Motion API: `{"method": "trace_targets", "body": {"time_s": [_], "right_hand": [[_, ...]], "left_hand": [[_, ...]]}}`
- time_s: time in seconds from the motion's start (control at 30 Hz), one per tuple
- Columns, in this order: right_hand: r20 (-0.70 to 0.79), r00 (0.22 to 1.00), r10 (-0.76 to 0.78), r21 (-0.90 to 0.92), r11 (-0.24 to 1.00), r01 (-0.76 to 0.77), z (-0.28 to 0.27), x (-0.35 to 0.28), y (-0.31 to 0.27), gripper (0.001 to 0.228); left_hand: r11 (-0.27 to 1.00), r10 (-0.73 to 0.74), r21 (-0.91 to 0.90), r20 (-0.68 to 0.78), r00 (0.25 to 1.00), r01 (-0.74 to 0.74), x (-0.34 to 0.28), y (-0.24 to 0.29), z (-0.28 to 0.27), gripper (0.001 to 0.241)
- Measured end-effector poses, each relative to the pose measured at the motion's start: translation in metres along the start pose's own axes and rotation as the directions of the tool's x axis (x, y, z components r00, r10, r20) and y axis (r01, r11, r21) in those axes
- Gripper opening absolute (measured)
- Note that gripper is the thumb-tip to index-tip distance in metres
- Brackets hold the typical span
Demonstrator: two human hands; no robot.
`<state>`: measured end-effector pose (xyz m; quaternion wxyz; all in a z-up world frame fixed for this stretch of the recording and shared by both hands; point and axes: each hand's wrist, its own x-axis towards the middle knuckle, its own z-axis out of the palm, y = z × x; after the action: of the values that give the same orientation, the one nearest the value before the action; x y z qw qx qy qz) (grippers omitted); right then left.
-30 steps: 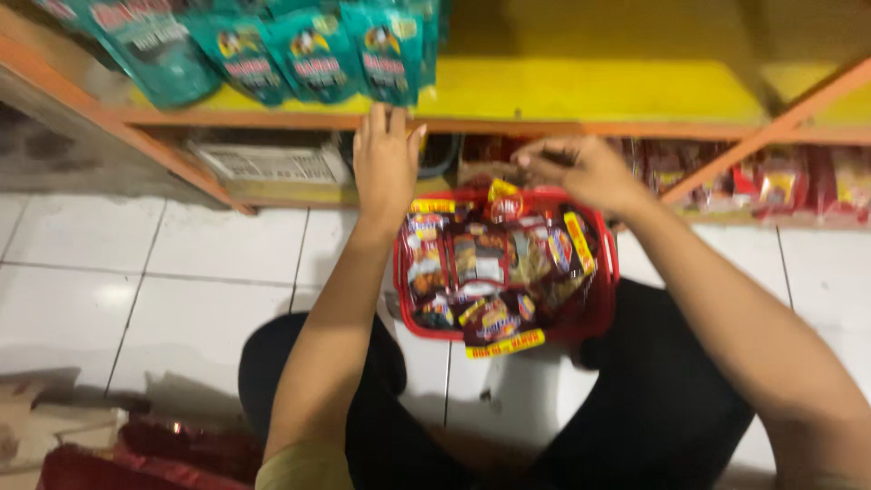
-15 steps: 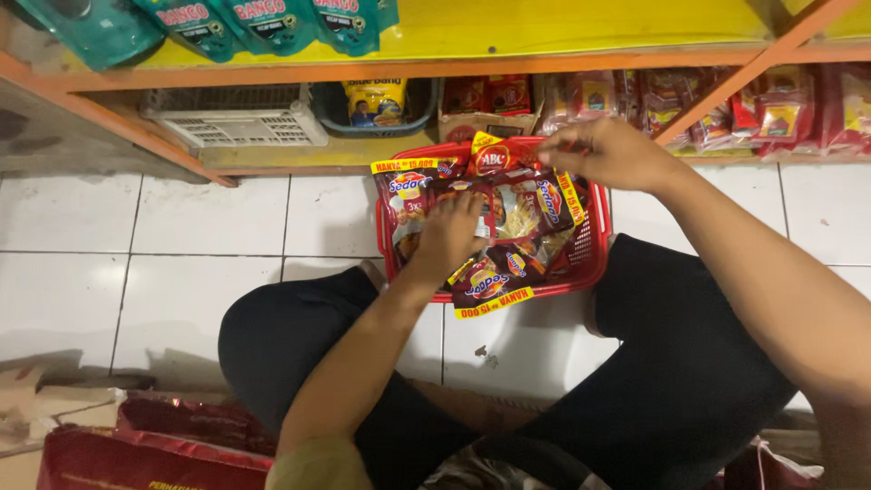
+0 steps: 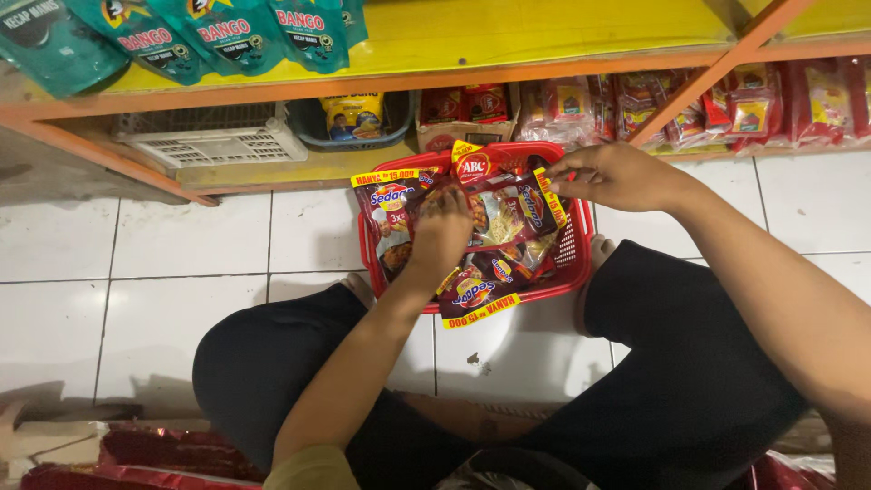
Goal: The person takes various packets of food from a red plastic basket and arranges them onto shelves in a grocery store aisle by hand.
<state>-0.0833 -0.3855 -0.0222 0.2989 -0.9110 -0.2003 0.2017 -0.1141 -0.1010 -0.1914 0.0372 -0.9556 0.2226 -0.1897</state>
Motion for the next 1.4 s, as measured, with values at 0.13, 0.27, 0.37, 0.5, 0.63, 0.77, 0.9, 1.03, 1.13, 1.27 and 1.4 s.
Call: {"method": "trace_targets", "body": {"time_s": [0.13,0.27,0.37,0.5,0.63,0.77,0.9,1.03,1.13,1.27,1.4], "right_hand": [[0.02,0.998,0.055,0.001,0.999,-0.055,-0.001,-0.001,0.006,0.046],[0.006,0.997,0.075,0.01,0.997,-0.075,-0.003,-0.001,0.006,0.047],[0.005,0.997,0.081,0.012,0.997,-0.081,-0.003,0.0,0.003,0.047],[-0.006,0.999,0.044,-0.002,0.999,-0.044,-0.003,0.002,-0.005,0.05],[-0.034,0.993,0.113,0.031,0.993,-0.112,0.0,0.005,-0.014,0.057],[-0.038,0.992,0.123,0.571,0.817,-0.08,0.014,0.015,-0.025,0.053],[-0.12,0.983,0.141,0.778,0.628,0.005,0.022,0.015,-0.03,0.036],[-0.381,0.924,-0.021,0.572,0.78,0.253,0.018,0.011,-0.036,0.026],[-0.437,0.87,-0.227,0.22,0.911,0.348,0.019,0.007,-0.045,0.022],[-0.315,0.894,-0.318,-0.133,0.948,0.29,0.038,0.006,-0.041,0.023],[-0.021,0.972,-0.233,-0.128,0.965,0.229,0.052,0.022,-0.003,0.025]], "left_hand": [[0.898,-0.192,-0.338,0.277,0.942,0.283,0.031,-0.035,-0.04,0.03],[0.62,-0.41,-0.621,0.266,0.873,0.48,0.04,-0.068,-0.072,0.032],[0.367,-0.411,-0.79,0.336,0.848,0.491,0.046,-0.08,-0.08,0.037],[0.002,-0.416,-0.955,0.268,0.869,0.295,0.052,-0.084,-0.089,0.04],[-0.375,-0.351,-0.907,0.331,0.876,0.193,0.056,-0.084,-0.114,0.042],[-0.556,-0.269,-0.773,0.515,0.814,0.305,0.051,-0.073,-0.15,0.041],[-0.468,-0.203,-0.804,0.501,0.841,0.366,0.048,-0.066,-0.165,0.037],[-0.33,-0.08,-0.897,0.337,0.938,0.294,0.045,-0.074,-0.146,0.033],[-0.258,0.016,-0.895,0.373,0.928,0.364,0.043,-0.073,-0.121,0.031],[-0.059,0.07,-0.883,0.461,0.884,0.465,0.033,-0.075,-0.081,0.038],[0.389,-0.051,-0.805,0.468,0.882,0.449,0.02,-0.087,-0.034,0.046]]}}
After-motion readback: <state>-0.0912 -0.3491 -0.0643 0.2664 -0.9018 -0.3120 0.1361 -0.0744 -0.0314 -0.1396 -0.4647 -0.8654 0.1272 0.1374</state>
